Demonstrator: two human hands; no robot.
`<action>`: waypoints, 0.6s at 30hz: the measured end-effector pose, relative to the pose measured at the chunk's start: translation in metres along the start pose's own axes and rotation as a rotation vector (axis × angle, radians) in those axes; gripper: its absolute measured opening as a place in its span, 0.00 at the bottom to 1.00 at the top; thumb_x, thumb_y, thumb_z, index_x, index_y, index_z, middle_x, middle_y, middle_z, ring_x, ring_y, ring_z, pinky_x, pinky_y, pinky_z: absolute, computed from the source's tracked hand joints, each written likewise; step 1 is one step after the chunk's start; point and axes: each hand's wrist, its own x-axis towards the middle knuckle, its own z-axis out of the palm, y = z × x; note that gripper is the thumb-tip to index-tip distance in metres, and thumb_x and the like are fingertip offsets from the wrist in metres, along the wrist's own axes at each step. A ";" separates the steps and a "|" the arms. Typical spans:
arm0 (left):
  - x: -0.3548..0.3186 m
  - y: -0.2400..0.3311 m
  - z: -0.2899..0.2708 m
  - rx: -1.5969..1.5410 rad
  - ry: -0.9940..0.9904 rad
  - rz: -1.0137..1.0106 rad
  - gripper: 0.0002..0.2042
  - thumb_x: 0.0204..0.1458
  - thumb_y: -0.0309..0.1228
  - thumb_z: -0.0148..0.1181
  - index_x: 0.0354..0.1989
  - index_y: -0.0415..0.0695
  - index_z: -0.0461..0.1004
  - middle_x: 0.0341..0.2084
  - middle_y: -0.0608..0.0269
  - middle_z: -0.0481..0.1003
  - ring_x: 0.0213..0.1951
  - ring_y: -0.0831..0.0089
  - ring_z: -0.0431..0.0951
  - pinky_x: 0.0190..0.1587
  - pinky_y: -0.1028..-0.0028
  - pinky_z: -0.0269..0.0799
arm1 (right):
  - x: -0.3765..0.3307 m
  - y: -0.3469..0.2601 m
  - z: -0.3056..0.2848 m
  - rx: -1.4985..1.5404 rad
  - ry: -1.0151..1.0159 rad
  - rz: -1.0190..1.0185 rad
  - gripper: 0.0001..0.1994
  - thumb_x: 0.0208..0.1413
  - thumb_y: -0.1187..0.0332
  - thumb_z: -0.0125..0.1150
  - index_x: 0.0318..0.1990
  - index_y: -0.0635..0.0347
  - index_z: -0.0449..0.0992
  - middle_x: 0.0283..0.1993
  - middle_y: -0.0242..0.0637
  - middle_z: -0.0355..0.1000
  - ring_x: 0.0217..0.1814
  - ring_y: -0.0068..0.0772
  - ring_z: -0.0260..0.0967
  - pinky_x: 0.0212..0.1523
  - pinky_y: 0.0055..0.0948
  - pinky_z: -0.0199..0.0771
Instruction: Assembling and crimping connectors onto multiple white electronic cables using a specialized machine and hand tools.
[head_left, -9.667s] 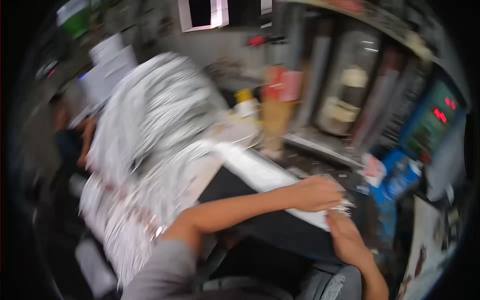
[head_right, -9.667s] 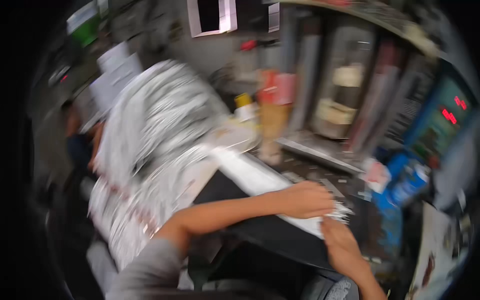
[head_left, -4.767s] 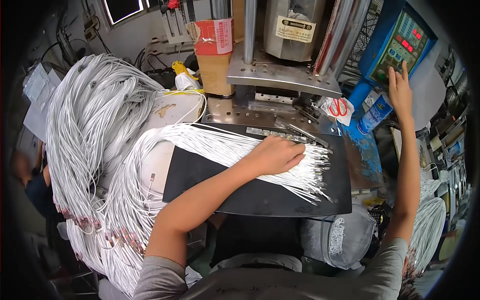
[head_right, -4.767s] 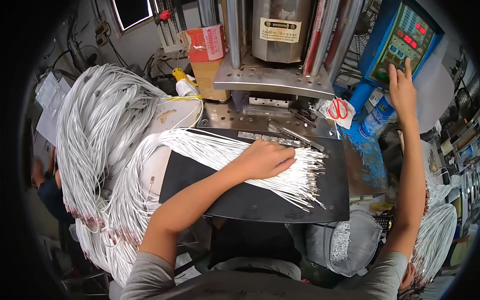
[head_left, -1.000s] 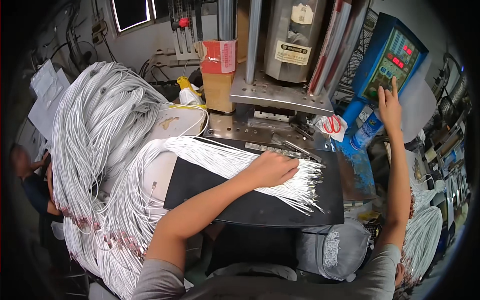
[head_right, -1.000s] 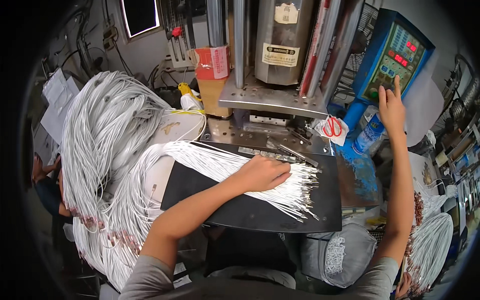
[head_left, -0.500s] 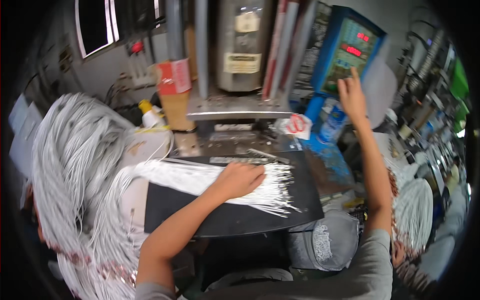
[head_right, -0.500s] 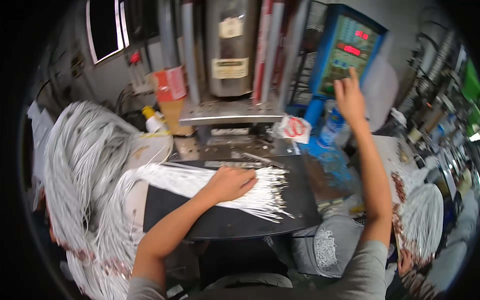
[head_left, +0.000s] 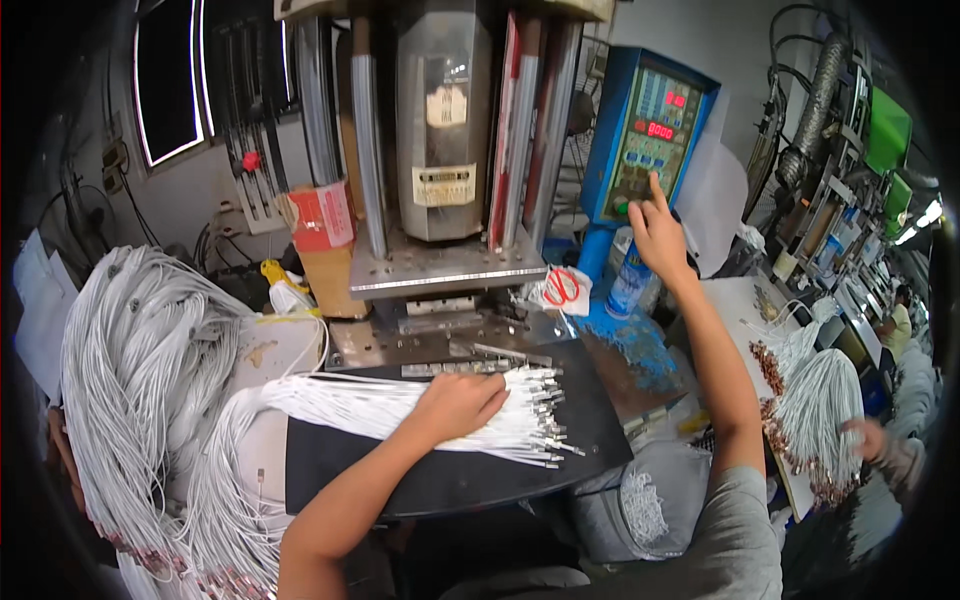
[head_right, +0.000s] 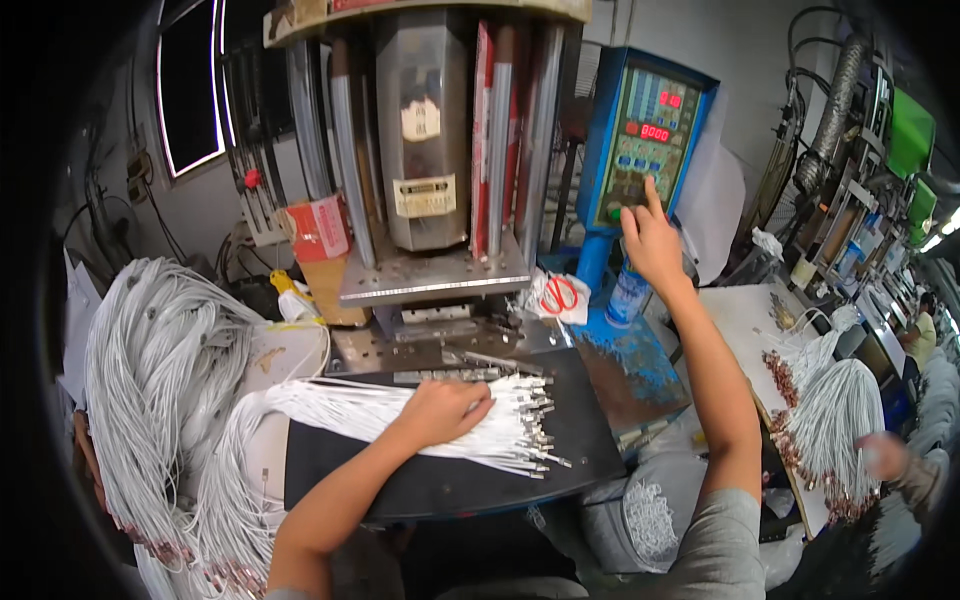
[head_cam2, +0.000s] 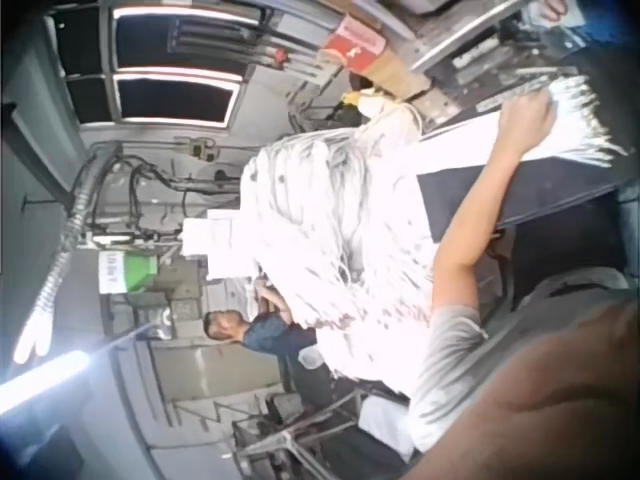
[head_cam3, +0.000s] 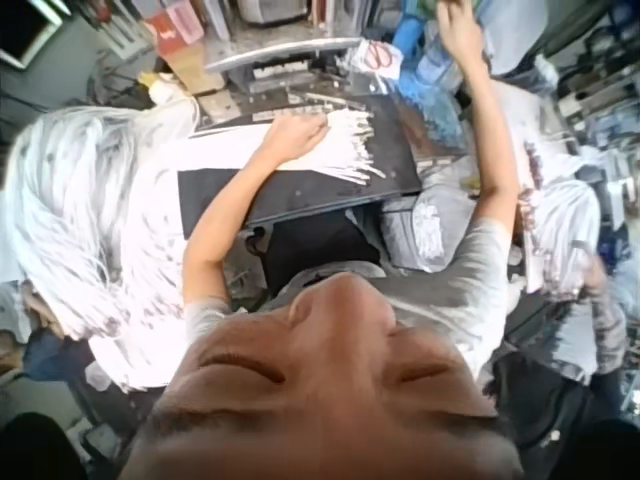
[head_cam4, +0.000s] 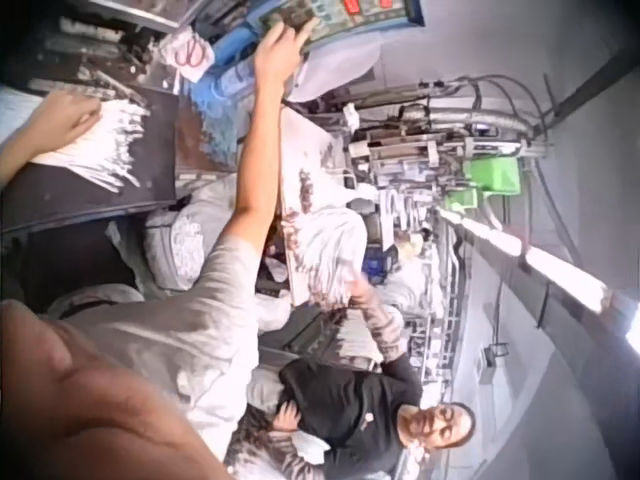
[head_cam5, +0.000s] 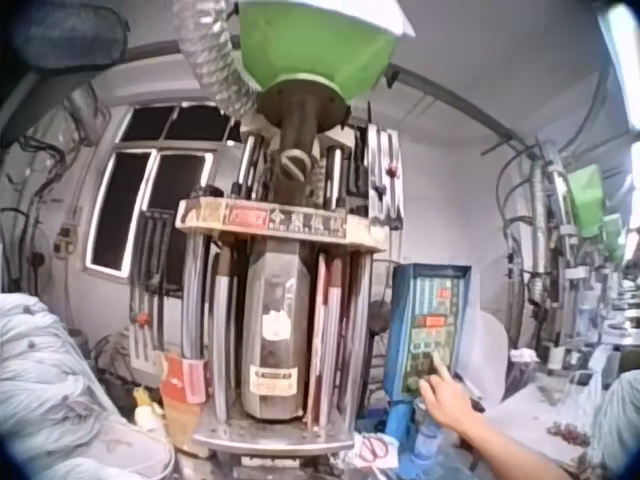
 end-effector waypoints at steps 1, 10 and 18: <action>-0.001 0.000 -0.001 0.024 -0.018 -0.004 0.09 0.63 0.37 0.60 0.33 0.46 0.75 0.22 0.57 0.79 0.27 0.55 0.81 0.28 0.56 0.72 | 0.001 -0.002 -0.001 0.000 0.000 0.003 0.20 0.71 0.56 0.53 0.33 0.65 0.75 0.80 0.47 0.54 0.44 0.62 0.78 0.45 0.49 0.77; 0.000 0.000 0.001 0.007 -0.033 -0.013 0.09 0.63 0.37 0.61 0.34 0.46 0.76 0.22 0.56 0.80 0.28 0.56 0.82 0.29 0.57 0.75 | 0.003 -0.001 -0.006 0.027 -0.030 0.023 0.21 0.71 0.55 0.53 0.32 0.65 0.75 0.79 0.49 0.55 0.43 0.62 0.79 0.45 0.50 0.77; 0.000 -0.002 0.002 0.012 -0.042 -0.010 0.09 0.63 0.37 0.61 0.34 0.45 0.76 0.24 0.57 0.81 0.28 0.55 0.83 0.28 0.58 0.75 | 0.003 -0.002 -0.007 -0.012 -0.060 0.024 0.20 0.70 0.55 0.53 0.34 0.64 0.78 0.80 0.48 0.54 0.43 0.61 0.79 0.45 0.49 0.78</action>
